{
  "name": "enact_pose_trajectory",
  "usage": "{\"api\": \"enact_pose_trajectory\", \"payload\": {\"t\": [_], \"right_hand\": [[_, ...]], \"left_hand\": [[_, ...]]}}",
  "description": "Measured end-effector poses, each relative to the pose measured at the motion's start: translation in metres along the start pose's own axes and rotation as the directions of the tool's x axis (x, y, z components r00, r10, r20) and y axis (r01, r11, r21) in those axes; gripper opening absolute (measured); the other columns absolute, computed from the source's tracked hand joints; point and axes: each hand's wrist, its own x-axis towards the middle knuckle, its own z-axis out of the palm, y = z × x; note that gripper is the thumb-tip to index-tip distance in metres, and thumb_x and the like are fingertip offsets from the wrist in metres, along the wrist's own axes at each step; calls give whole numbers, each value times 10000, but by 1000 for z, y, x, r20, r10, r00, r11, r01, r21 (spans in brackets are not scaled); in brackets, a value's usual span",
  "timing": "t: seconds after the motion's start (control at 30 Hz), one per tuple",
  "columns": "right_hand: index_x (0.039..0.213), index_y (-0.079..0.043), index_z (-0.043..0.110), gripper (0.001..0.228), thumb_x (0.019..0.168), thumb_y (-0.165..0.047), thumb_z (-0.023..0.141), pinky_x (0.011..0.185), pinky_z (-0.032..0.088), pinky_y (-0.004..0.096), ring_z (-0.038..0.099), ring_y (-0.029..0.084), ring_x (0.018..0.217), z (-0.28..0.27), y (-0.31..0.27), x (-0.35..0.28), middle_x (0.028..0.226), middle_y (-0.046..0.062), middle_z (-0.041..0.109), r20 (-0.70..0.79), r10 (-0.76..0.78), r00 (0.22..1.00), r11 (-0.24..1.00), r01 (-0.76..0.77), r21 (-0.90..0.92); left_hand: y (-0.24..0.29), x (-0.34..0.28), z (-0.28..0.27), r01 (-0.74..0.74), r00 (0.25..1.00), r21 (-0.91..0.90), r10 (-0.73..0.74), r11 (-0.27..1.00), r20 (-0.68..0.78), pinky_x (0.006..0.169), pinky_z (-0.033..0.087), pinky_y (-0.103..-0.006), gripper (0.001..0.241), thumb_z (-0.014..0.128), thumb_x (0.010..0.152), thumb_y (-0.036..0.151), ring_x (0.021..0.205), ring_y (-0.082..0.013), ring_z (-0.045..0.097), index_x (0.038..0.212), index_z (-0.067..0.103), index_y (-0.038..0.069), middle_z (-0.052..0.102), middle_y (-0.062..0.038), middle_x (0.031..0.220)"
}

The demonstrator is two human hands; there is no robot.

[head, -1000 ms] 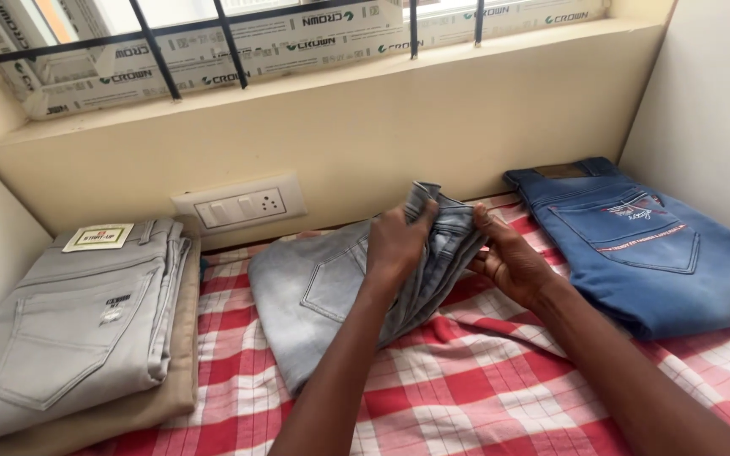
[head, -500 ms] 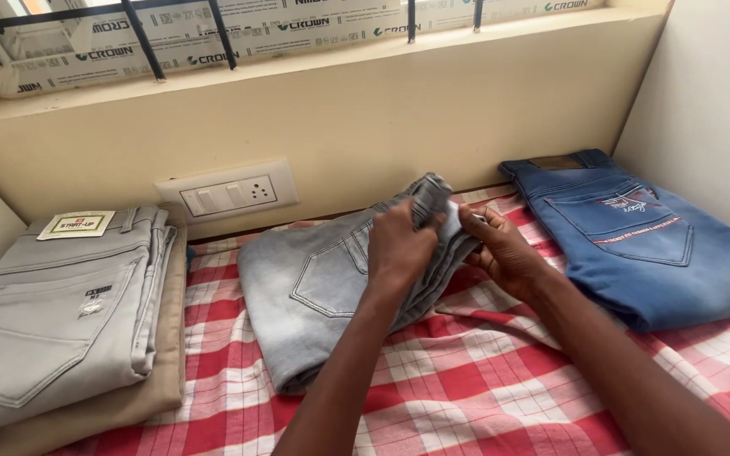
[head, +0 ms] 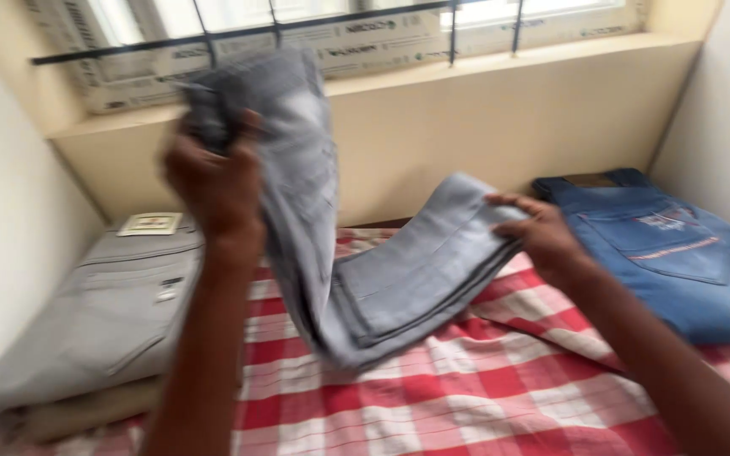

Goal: The person folds a pair of blue jeans and a pair of light grey jeans on a bed with a red and white checkered sheet. They smooth the fabric, fold the legs, and stack the folded jeans on top of other folded items.

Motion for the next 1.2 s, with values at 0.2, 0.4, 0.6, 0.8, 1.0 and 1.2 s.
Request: {"api": "enact_pose_trajectory", "payload": {"t": [0.2, 0.4, 0.6, 0.8, 1.0, 1.2], "right_hand": [[1327, -100, 682, 473, 892, 72, 614, 767, 567, 248, 636, 140, 851, -39, -58, -26, 1044, 64, 692, -105, -10, 994, 973, 34, 229], [1321, -135, 664, 436, 900, -23, 688, 692, 525, 312, 625, 176, 831, -96, 16, -25, 1033, 74, 668, -110, 94, 989, 990, -81, 117], [1199, -180, 749, 415, 807, -264, 857, 900, 564, 427, 696, 273, 1057, -26, 27, -35, 1152, 123, 741, 82, -370, 925, 476, 265, -838], [1296, -206, 660, 531, 820, -403, 787, 944, 619, 348, 752, 205, 1141, 91, -13, -77, 1208, 39, 761, 414, -133, 901, 658, 393, -643], [1490, -251, 488, 601, 929, -362, 672, 891, 556, 469, 637, 345, 1143, 114, -42, -93, 1381, 101, 620, 759, -119, 641, 301, 751, -587], [1497, -288, 450, 538, 988, -200, 599, 802, 606, 455, 659, 402, 1037, 132, -39, -101, 1494, 263, 426, 804, 100, 586, -150, 808, -570]], "left_hand": [[-28, 30, -106, -106, 987, -411, 45, 906, -156, 849, 606, -303, 225, 844, 967, 25, 917, -149, 714, 1119, 682, 53, 740, -29, 1072], [-128, -49, -158, 383, 901, -177, -409, 907, -145, 969, 547, -372, 557, 803, 790, -13, 1135, -246, 606, 1256, 498, -9, 581, -190, 1296], [-101, -77, -141, 334, 940, 435, -331, 836, -83, 1118, 363, -546, 833, 836, 689, 57, 1245, -462, 476, 1394, 399, -22, 492, -281, 1336], [-56, -114, -61, -236, 849, 211, 96, 948, 519, 1019, 478, -468, 591, 721, 686, 18, 1162, -396, 590, 1255, 563, 48, 603, -188, 1235], [-80, -176, -16, -302, 430, 77, 64, 950, 901, 1096, 414, -452, 552, 720, 887, 363, 1271, -367, 534, 1299, 549, 38, 577, -192, 1324], [-78, -184, -20, -356, 432, 149, 21, 923, 901, 1168, 299, -466, 512, 536, 1002, 406, 1421, -358, 383, 1367, 535, 48, 453, -200, 1506]]}}
